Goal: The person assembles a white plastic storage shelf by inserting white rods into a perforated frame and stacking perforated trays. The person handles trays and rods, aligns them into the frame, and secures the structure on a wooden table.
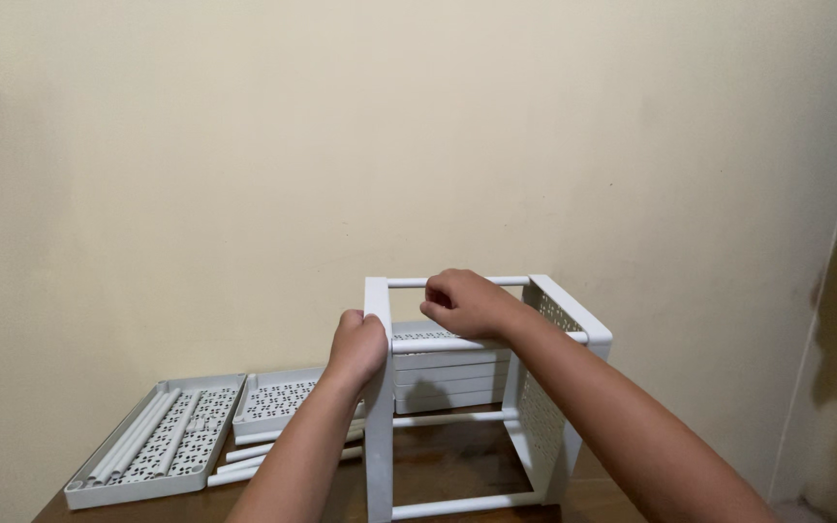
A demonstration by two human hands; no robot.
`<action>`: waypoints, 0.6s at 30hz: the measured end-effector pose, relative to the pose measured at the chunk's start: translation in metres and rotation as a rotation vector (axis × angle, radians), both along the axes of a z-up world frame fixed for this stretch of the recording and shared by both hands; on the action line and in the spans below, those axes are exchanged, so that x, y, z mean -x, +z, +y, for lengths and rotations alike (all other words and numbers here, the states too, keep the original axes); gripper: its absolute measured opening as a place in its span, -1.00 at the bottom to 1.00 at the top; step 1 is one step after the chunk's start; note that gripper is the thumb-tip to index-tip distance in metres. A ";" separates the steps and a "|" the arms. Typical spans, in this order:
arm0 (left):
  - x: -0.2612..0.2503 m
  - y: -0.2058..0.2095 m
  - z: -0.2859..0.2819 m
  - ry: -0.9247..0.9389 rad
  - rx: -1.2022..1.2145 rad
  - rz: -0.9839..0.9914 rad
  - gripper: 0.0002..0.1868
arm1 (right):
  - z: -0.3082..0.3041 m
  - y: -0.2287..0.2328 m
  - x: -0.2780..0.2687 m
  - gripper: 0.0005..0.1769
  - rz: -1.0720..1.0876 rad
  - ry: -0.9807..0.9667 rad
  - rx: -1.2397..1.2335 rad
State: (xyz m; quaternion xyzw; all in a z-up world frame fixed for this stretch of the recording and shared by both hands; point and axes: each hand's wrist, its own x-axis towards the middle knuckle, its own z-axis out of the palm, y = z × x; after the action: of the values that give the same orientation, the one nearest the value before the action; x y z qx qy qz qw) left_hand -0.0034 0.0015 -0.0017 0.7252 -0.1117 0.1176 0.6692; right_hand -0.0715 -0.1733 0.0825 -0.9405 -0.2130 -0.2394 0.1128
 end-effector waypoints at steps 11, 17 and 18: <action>-0.006 -0.008 -0.003 -0.005 0.031 -0.027 -0.58 | 0.025 -0.023 0.014 -0.49 0.199 0.118 0.109; 0.001 -0.007 0.000 -0.134 0.174 0.038 -0.58 | 0.027 -0.025 0.026 -0.50 0.235 0.145 0.175; 0.004 -0.005 0.000 -0.155 0.196 0.038 -0.57 | 0.027 -0.024 0.029 -0.51 0.233 0.147 0.200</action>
State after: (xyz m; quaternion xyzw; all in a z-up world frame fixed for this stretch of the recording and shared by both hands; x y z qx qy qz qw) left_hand -0.0076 0.0018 -0.0069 0.6474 -0.1426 0.0620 0.7461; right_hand -0.1009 -0.1463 0.0584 -0.9503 -0.2896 -0.0972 0.0599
